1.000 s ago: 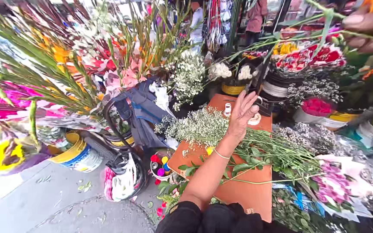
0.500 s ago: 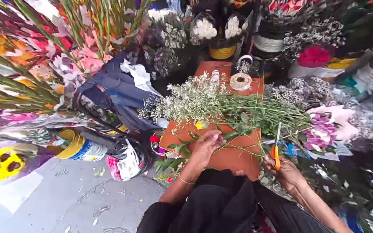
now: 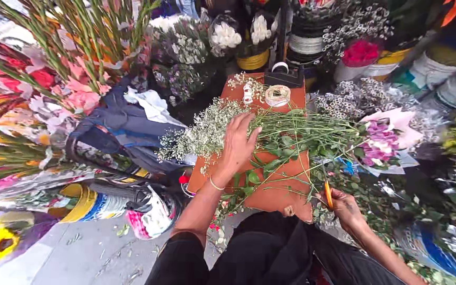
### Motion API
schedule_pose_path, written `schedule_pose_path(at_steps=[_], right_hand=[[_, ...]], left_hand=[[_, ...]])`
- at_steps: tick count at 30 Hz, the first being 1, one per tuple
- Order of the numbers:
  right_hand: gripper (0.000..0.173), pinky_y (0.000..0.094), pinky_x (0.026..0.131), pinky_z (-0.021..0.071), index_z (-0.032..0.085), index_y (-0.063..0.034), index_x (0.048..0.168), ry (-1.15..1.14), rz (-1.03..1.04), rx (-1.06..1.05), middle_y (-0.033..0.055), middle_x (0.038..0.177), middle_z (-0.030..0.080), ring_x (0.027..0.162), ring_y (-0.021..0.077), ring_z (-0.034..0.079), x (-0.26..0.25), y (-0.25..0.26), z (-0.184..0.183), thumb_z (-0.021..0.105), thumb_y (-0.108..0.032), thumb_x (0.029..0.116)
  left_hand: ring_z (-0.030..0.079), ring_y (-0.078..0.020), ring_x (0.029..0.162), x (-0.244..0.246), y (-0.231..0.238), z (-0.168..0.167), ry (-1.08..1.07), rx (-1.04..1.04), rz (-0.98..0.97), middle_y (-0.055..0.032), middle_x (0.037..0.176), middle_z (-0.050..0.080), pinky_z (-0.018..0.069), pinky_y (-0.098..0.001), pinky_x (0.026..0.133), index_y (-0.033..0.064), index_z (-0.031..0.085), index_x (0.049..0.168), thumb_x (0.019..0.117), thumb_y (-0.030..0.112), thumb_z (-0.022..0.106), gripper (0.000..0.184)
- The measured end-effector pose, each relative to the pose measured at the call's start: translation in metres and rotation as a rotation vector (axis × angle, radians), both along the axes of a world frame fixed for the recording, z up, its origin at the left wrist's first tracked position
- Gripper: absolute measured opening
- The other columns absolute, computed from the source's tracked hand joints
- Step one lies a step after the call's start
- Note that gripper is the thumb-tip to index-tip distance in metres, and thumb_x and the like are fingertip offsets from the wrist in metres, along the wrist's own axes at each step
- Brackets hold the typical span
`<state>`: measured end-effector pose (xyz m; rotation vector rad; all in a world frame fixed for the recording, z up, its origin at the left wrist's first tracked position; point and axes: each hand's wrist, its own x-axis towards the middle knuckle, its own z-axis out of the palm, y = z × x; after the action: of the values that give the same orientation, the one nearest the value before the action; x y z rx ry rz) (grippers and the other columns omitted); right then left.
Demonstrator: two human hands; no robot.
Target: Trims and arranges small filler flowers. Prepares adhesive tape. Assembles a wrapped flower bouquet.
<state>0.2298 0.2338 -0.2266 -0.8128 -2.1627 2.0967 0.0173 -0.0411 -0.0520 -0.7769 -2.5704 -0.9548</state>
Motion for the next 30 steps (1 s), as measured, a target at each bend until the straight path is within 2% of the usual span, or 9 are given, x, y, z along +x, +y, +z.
schedule_pose_path(at_steps=[3, 5, 7, 17, 19, 23, 26, 28, 30], right_hand=[[0.005, 0.0228, 0.053, 0.051, 0.069, -0.0024, 0.086, -0.021, 0.017, 0.085, 0.0015, 0.074, 0.071, 0.059, 0.0058, 0.063, -0.001, 0.007, 0.005, 0.068, 0.003, 0.0877], [0.005, 0.0245, 0.052, 0.0511, 0.069, -0.0018, 0.085, -0.026, -0.001, 0.109, 0.0026, 0.073, 0.071, 0.057, 0.0069, 0.062, 0.0, 0.012, 0.006, 0.07, 0.002, 0.088], [0.003, 0.026, 0.051, 0.0506, 0.069, -0.0005, 0.086, -0.029, -0.027, 0.109, 0.0039, 0.073, 0.07, 0.056, 0.0081, 0.061, -0.001, 0.021, 0.002, 0.07, 0.001, 0.0887], [0.005, 0.0276, 0.054, 0.0541, 0.07, 0.0008, 0.094, -0.096, 0.164, 0.133, 0.0055, 0.078, 0.072, 0.06, 0.011, 0.065, -0.022, 0.044, 0.007, 0.072, -0.003, 0.0916], [0.016, 0.0405, 0.066, 0.059, 0.071, -0.0006, 0.101, -0.097, 0.268, 0.354, 0.0094, 0.083, 0.073, 0.071, 0.0195, 0.07, -0.023, 0.058, 0.012, 0.072, -0.014, 0.094], [0.059, 0.0773, 0.087, 0.0437, 0.057, 0.0106, 0.132, 0.068, 0.163, 0.783, 0.0375, 0.113, 0.064, 0.103, 0.0571, 0.063, -0.026, 0.081, 0.054, 0.07, -0.033, 0.0933], [0.065, 0.0654, 0.075, 0.051, 0.059, 0.0046, 0.128, 0.164, 0.194, 0.733, 0.0251, 0.101, 0.068, 0.087, 0.0411, 0.067, -0.031, 0.073, 0.105, 0.064, -0.05, 0.0929], [0.053, 0.0393, 0.06, 0.0584, 0.071, -0.0109, 0.106, 0.213, 0.364, 0.537, 0.0022, 0.079, 0.072, 0.067, 0.0163, 0.07, -0.044, 0.047, 0.131, 0.058, -0.06, 0.0898], [0.038, 0.0242, 0.049, 0.0534, 0.072, -0.0115, 0.093, 0.163, 0.61, 0.153, -0.0003, 0.069, 0.072, 0.056, 0.0095, 0.067, -0.061, 0.01, 0.151, 0.064, -0.048, 0.093]], left_hand=[[0.059, -0.0387, 0.126, -0.069, 0.046, -0.002, -0.215, -0.211, -0.106, -0.021, 0.132, 0.064, 0.0375, -0.064, 0.111, 0.0011, 0.062, 0.136, 0.1018, 0.035, 0.063, 0.048], [0.07, -0.0277, 0.094, -0.09, 0.06, 0.0, -0.367, -0.196, -0.277, -0.0166, 0.103, 0.073, 0.0534, -0.0509, 0.092, -0.0001, 0.069, 0.119, 0.1052, 0.028, 0.058, 0.033], [0.062, -0.0134, 0.067, -0.103, 0.059, 0.018, -0.576, -0.11, -0.418, -0.0105, 0.084, 0.067, 0.0544, -0.0325, 0.07, -0.0023, 0.065, 0.111, 0.1061, 0.022, 0.056, 0.026], [0.054, -0.0079, 0.057, -0.132, 0.018, 0.128, -0.905, -0.712, -0.335, -0.0064, 0.083, 0.07, 0.0451, -0.0234, 0.054, 0.0038, 0.071, 0.114, 0.1053, 0.02, 0.057, 0.023], [0.047, -0.0054, 0.053, -0.133, 0.01, 0.121, -0.865, -0.679, -0.347, -0.0026, 0.075, 0.062, 0.0408, -0.0211, 0.052, 0.0038, 0.071, 0.112, 0.1065, 0.022, 0.054, 0.026], [0.043, -0.0054, 0.06, -0.121, 0.002, 0.106, -0.82, -0.577, -0.143, -0.0013, 0.082, 0.059, 0.0395, -0.0244, 0.058, 0.0041, 0.069, 0.111, 0.1082, 0.023, 0.05, 0.026], [0.043, -0.0064, 0.058, -0.113, 0.0, 0.092, -0.855, -0.53, -0.014, 0.0001, 0.078, 0.056, 0.039, -0.0256, 0.057, 0.0054, 0.068, 0.108, 0.1089, 0.028, 0.048, 0.03], [0.047, -0.0063, 0.058, -0.108, 0.0, 0.088, -0.917, -0.468, 0.009, 0.0008, 0.078, 0.058, 0.0418, -0.0248, 0.057, 0.0057, 0.066, 0.106, 0.1095, 0.03, 0.046, 0.032], [0.046, -0.0043, 0.052, -0.101, 0.003, 0.084, -0.939, -0.419, -0.011, 0.0022, 0.071, 0.058, 0.0399, -0.0213, 0.052, 0.0052, 0.067, 0.1, 0.1098, 0.029, 0.046, 0.033]])
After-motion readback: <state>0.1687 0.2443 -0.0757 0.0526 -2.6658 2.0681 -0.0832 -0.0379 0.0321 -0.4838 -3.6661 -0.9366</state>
